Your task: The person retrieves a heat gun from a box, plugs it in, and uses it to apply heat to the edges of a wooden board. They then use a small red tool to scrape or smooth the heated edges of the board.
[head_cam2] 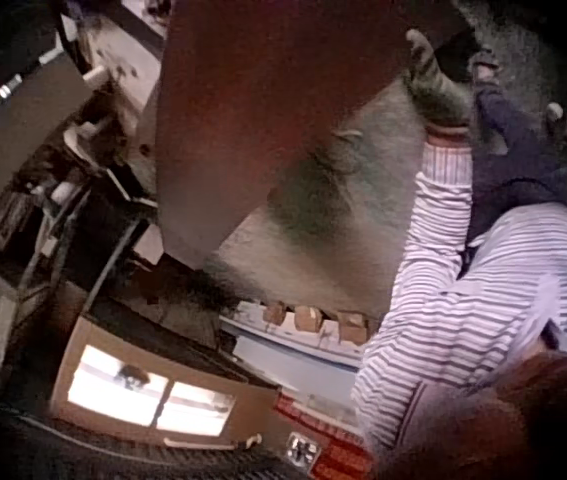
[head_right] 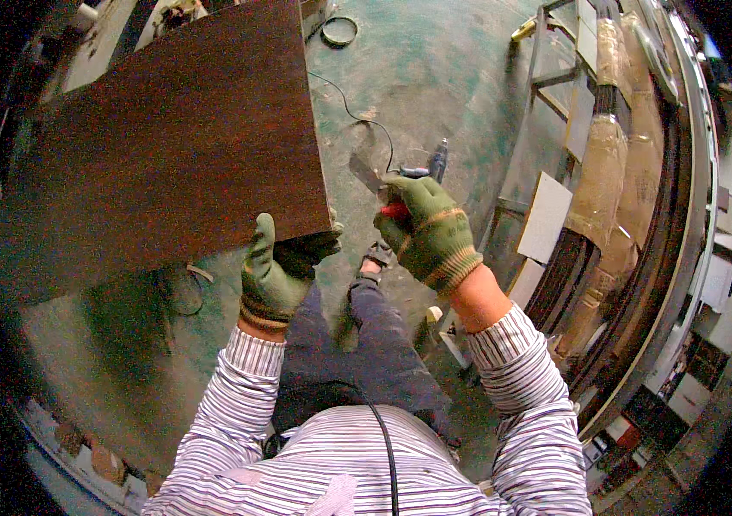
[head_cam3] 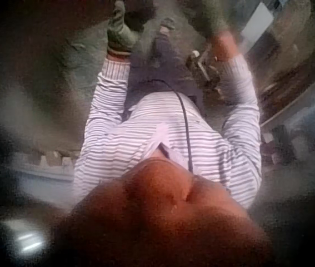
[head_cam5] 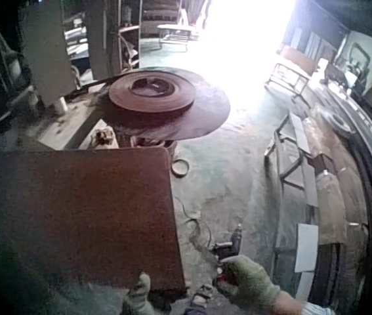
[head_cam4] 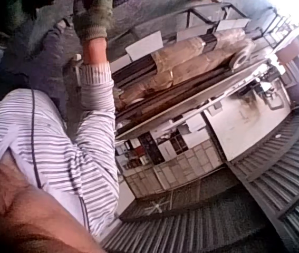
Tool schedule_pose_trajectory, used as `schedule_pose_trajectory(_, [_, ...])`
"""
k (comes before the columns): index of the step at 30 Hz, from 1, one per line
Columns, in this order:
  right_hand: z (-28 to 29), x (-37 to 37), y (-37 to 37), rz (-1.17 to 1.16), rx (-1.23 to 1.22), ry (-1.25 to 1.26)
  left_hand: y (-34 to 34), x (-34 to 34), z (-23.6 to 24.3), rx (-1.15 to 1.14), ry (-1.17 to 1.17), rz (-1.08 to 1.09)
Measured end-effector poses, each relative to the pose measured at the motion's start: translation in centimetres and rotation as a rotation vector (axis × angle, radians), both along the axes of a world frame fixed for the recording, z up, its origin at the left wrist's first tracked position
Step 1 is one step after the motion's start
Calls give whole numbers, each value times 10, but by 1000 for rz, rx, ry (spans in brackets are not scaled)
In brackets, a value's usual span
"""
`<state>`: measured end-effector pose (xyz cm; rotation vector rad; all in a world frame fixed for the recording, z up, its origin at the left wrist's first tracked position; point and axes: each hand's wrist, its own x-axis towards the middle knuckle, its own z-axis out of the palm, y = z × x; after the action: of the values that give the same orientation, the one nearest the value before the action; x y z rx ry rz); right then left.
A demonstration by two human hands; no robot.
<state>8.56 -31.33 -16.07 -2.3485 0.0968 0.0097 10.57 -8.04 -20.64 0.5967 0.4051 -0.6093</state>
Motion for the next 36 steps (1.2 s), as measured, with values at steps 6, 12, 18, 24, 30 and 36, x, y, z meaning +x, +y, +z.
schedule_pose_trajectory(6, [-37, -6, 15, -61, 167, 88, 5, -1, -7, 112, -60, -4])
schedule_pose_trajectory(12, [-39, 23, 31, 96, -170, -130, 2, 1, -3, 31, -45, -5])
schedule_pose_trajectory(18, [-18, 14, 23, 352, -549, -207, 1, 1, -1, 150, 57, -14])
schedule_pose_trajectory(24, [-13, -18, 8, 340, -63, -14, 0, 1, -6, 73, -48, 35])
schedule_pose_trajectory(30, [-32, -43, 26, -437, 1027, 552, 1, -25, -20, 124, -187, -185])
schedule_pose_trajectory(36, [-32, -83, 57, -490, 1129, 517, 24, -56, -40, 119, -78, -171])
